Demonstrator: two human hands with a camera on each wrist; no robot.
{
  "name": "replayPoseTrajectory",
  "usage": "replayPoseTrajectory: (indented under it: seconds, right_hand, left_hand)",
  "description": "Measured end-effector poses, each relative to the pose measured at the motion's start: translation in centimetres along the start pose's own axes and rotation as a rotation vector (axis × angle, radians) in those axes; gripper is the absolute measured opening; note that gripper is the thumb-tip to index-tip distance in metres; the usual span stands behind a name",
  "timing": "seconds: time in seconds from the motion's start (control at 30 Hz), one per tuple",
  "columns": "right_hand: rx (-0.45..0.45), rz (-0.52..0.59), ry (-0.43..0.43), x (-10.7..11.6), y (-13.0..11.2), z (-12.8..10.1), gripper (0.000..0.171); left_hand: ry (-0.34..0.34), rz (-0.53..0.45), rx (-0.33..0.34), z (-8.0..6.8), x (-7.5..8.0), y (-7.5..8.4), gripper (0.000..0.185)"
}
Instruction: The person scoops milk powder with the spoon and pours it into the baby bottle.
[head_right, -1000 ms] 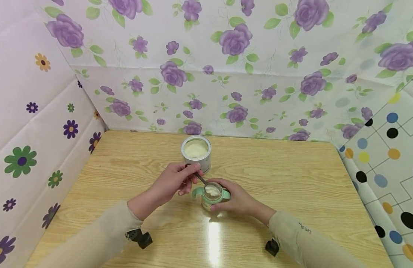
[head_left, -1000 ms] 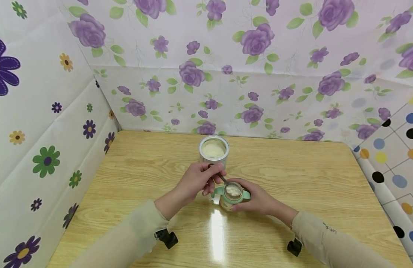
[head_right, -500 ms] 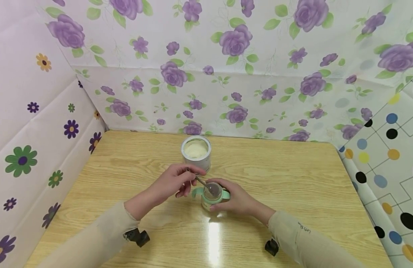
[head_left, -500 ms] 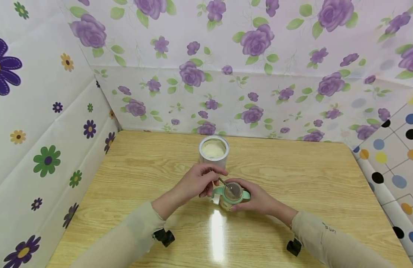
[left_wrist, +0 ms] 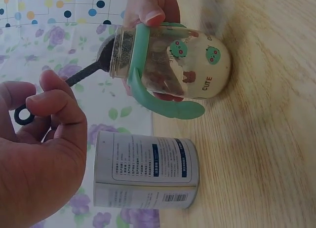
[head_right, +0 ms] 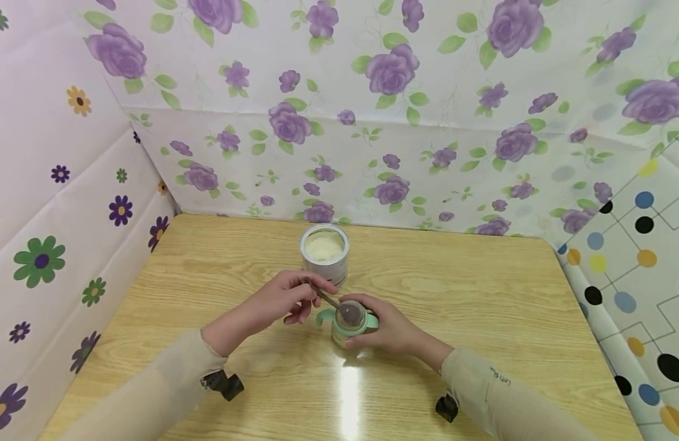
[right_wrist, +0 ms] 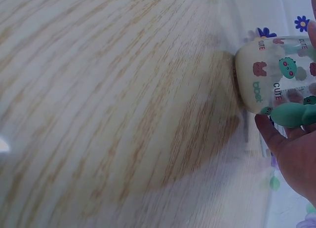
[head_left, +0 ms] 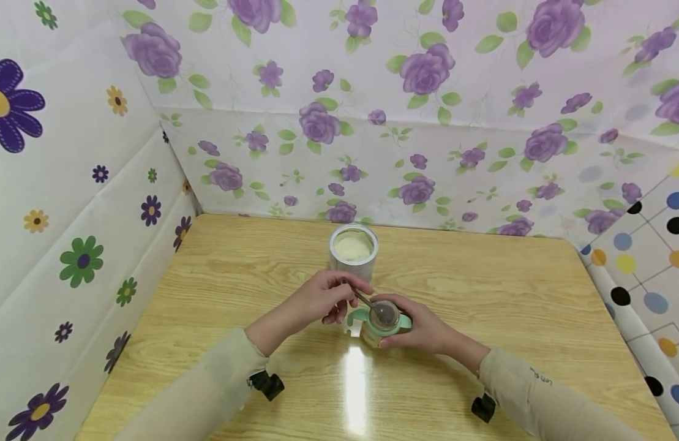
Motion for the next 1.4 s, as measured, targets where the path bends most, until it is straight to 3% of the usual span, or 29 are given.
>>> replayPoseTrajectory:
  seconds: [0.27,0.6,0.83,1.1,1.4]
  right_hand:
    - [-0.010,-0.003,0.002,0.0,0.1,0.1,0.079]
    - [-0.012,-0.038,0.015,0.0,0.0,-0.1,0.082]
    - [0.007,-0.049,-0.013,0.1,-0.1,0.1,0.081]
    - [0.016,-0.063,-0.033,0.5,-0.7,0.0,0.093]
    - [0.011,-0.025,-0.072,3.2,-1.1,-0.8,0.095]
  left_hand:
    - [0.012,0.016,-0.041,0.2,0.5,0.3,0.031]
    - [0.153,-0.165,-0.004,0.6,1.0,0.6,0.039]
    - [0.241,-0.221,-0.022,1.0,3.0,1.8,0.039]
    - [0.334,-0.127,-0.038,2.6,6.9,2.8,0.039]
    - [0.371,-0.021,-0.016,4.5,9.6,1.2,0.034]
Point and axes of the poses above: each hand's wrist, its own z-axis towards the middle knuckle, its own x-axis out of the back of the hand, y = z × x, the point moved 1 cm from there along z, towards the middle knuckle, and after that the axes turned 6 degrees about -x, right-handed, at the moved point
